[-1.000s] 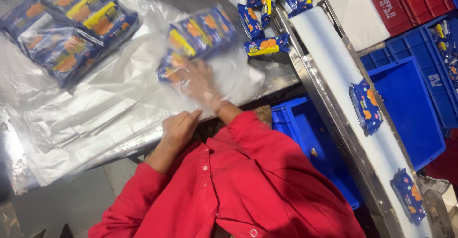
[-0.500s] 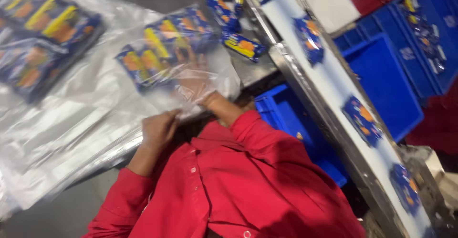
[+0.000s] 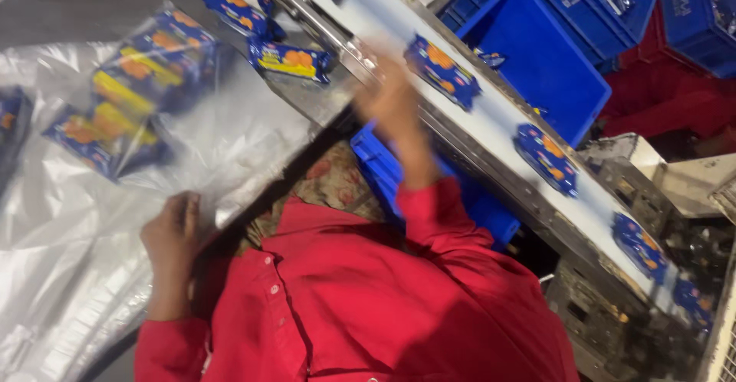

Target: The person takes individual biscuit packs from a conveyor belt and places them into a larger plastic bag by hand, eventually accumulating several packs inside the bag.

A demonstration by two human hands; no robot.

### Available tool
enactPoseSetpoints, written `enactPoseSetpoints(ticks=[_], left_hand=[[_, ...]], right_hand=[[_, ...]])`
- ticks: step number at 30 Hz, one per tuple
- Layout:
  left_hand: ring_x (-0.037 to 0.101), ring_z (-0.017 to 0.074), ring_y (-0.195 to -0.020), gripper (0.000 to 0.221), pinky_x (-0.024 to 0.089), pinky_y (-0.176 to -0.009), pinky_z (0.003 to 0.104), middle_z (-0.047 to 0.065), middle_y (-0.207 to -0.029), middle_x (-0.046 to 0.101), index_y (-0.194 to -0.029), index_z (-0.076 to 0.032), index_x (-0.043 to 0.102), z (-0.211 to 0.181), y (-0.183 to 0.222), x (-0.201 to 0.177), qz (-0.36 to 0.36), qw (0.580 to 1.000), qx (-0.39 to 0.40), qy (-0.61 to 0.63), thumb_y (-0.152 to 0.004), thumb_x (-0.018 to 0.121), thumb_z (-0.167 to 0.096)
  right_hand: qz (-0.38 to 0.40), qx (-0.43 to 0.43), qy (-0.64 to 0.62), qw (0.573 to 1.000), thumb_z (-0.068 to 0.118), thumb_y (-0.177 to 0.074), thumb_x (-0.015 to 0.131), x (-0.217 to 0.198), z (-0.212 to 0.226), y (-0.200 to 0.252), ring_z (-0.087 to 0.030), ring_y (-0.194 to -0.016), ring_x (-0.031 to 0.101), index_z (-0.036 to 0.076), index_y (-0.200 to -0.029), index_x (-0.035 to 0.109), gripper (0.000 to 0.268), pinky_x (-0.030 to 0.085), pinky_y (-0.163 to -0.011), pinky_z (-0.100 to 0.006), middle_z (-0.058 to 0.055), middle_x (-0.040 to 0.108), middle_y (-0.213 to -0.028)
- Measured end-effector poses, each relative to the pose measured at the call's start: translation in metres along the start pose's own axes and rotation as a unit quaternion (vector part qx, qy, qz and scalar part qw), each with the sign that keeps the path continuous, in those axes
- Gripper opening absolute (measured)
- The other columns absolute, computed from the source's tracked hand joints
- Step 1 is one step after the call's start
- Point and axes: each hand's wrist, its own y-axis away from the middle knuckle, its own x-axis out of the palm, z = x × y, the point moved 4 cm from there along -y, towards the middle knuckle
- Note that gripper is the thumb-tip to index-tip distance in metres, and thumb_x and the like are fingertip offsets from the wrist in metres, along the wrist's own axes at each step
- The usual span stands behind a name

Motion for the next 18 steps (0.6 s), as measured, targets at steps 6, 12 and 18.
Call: enactPoseSetpoints(ticks=[6, 12, 18], left_hand=[[0.071, 0.0332, -0.082, 0.023, 0.054, -0.078, 0.040, 0.020, -0.089, 0.071, -0.112, -0.004, 0.074, 0.002, 0.012, -0.008, -0.049, 0.998, 0.000, 0.040, -0.115, 0.068, -0.026], [0.068, 0.0222, -0.079, 0.022, 0.052, -0.078, 0.034, 0.017, -0.091, 0.073, -0.108, 0.001, 0.074, -0.010, 0.008, -0.015, -0.078, 0.990, -0.026, 0.115, -0.115, 0.070, -0.019], [0.064, 0.0175, -0.073, 0.020, 0.051, -0.073, 0.030, 0.013, -0.085, 0.072, -0.111, 0.000, 0.073, -0.048, -0.008, -0.047, -0.099, 0.975, -0.036, 0.197, -0.109, 0.072, -0.020]], right_hand=[[0.032, 0.020, 0.052, 0.998, 0.033, -0.070, 0.093, -0.099, -0.058, 0.015, -0.030, -0.112, 0.069, 0.014, -0.128, 0.068, 0.066, 0.053, -0.100, -0.044, -0.009, 0.073, -0.118], [0.053, -0.029, 0.212, 0.975, 0.032, -0.048, 0.102, -0.166, -0.078, 0.040, -0.043, -0.109, 0.056, 0.006, -0.117, 0.066, 0.082, 0.043, -0.088, -0.054, -0.019, 0.063, -0.127], [0.340, -0.045, -0.403, 0.848, 0.025, -0.062, 0.097, -0.047, -0.012, 0.044, -0.031, -0.122, 0.061, 0.015, -0.113, 0.062, 0.062, 0.055, -0.094, -0.049, -0.013, 0.057, -0.142]])
